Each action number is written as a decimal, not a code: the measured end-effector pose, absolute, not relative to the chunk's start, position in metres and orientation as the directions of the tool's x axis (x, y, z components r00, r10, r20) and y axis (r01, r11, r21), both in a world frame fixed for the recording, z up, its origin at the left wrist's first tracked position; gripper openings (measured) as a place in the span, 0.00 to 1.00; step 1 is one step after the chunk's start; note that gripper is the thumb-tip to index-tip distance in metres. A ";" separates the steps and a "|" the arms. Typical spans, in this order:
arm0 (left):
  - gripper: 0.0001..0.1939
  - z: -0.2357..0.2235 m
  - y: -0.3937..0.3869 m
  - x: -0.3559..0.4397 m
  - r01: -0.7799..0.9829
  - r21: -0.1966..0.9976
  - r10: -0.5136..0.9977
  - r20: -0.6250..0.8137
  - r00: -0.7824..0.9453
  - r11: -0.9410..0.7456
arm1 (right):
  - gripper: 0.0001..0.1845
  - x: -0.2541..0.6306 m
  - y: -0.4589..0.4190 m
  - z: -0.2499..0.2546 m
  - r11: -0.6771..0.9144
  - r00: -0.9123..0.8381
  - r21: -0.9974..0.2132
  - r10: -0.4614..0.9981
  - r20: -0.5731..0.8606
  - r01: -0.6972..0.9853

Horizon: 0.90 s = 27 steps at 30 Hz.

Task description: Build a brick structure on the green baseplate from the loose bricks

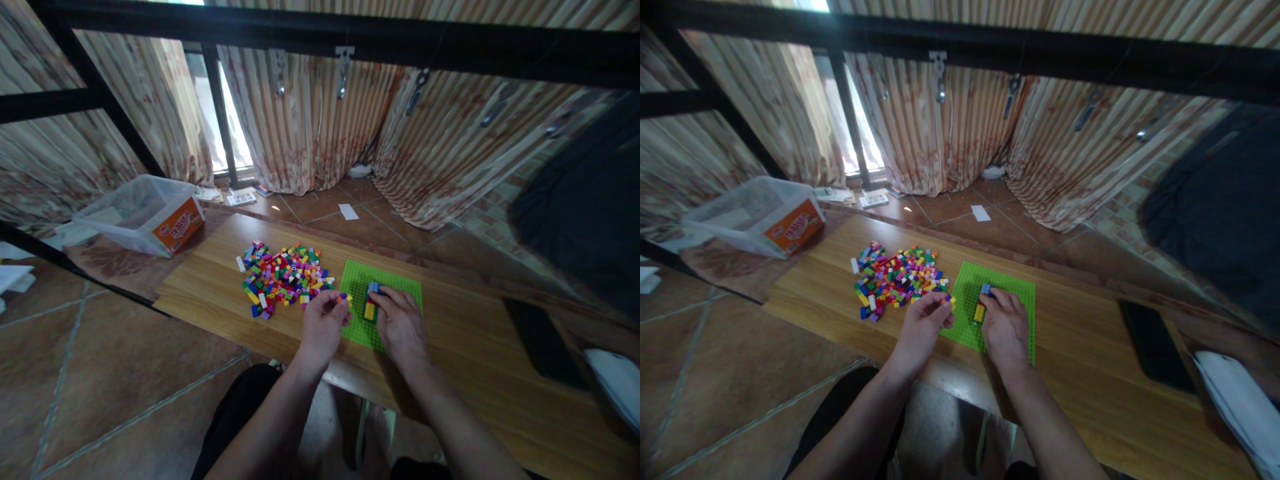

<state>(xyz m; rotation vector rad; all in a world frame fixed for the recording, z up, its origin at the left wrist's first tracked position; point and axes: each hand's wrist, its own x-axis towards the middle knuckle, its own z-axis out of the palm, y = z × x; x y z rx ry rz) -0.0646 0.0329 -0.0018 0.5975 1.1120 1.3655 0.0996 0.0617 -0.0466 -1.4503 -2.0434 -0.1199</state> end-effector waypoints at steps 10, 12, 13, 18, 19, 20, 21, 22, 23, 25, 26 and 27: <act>0.04 -0.007 0.031 -0.063 -0.381 0.905 0.961 -0.250 -0.118 0.189 | 0.17 0.094 0.053 -0.025 0.375 -0.105 -0.474 0.858 0.503 0.797; 0.03 -0.009 0.031 -0.062 -0.349 0.918 0.963 -0.241 -0.117 0.187 | 0.16 0.087 0.049 -0.014 0.411 -0.115 -0.572 0.869 0.482 0.710; 0.03 -0.010 0.031 -0.061 -0.323 0.929 0.966 -0.231 -0.116 0.183 | 0.16 0.083 0.047 -0.009 0.427 -0.136 -0.611 0.876 0.463 0.667; 0.05 -0.014 0.029 -0.060 -0.147 0.986 0.990 -0.092 -0.103 0.076 | 0.13 0.064 0.042 -0.001 0.437 -0.210 -0.660 0.894 0.397 0.611; 0.06 -0.015 0.028 -0.060 -0.121 0.991 0.991 -0.077 -0.110 0.064 | 0.13 0.062 0.042 -0.002 0.438 -0.217 -0.658 0.893 0.393 0.612; 0.07 -0.015 0.028 -0.060 -0.103 0.993 0.991 -0.070 -0.117 0.058 | 0.13 0.061 0.042 -0.002 0.440 -0.220 -0.657 0.893 0.393 0.612; 0.08 -0.015 0.028 -0.060 -0.092 0.994 0.990 -0.068 -0.123 0.057 | 0.13 0.060 0.042 -0.003 0.441 -0.219 -0.657 0.892 0.395 0.611; 0.08 -0.015 0.028 -0.060 -0.088 0.994 0.990 -0.070 -0.125 0.059 | 0.12 0.060 0.042 -0.003 0.441 -0.217 -0.659 0.892 0.397 0.609; 0.08 -0.015 0.028 -0.060 -0.089 0.994 0.989 -0.074 -0.125 0.063 | 0.12 0.059 0.042 -0.003 0.441 -0.212 -0.663 0.892 0.399 0.605; 0.07 -0.014 0.028 -0.059 -0.100 0.992 0.988 -0.088 -0.125 0.076 | 0.12 0.060 0.042 -0.003 0.440 -0.196 -0.674 0.891 0.409 0.593; 0.07 -0.014 0.028 -0.059 -0.100 0.992 0.987 -0.095 -0.130 0.082 | 0.12 0.059 0.042 -0.002 0.440 -0.191 -0.681 0.891 0.412 0.585; 0.07 -0.013 0.028 -0.058 -0.094 0.992 0.985 -0.100 -0.140 0.087 | 0.12 0.059 0.042 -0.002 0.439 -0.187 -0.688 0.892 0.412 0.577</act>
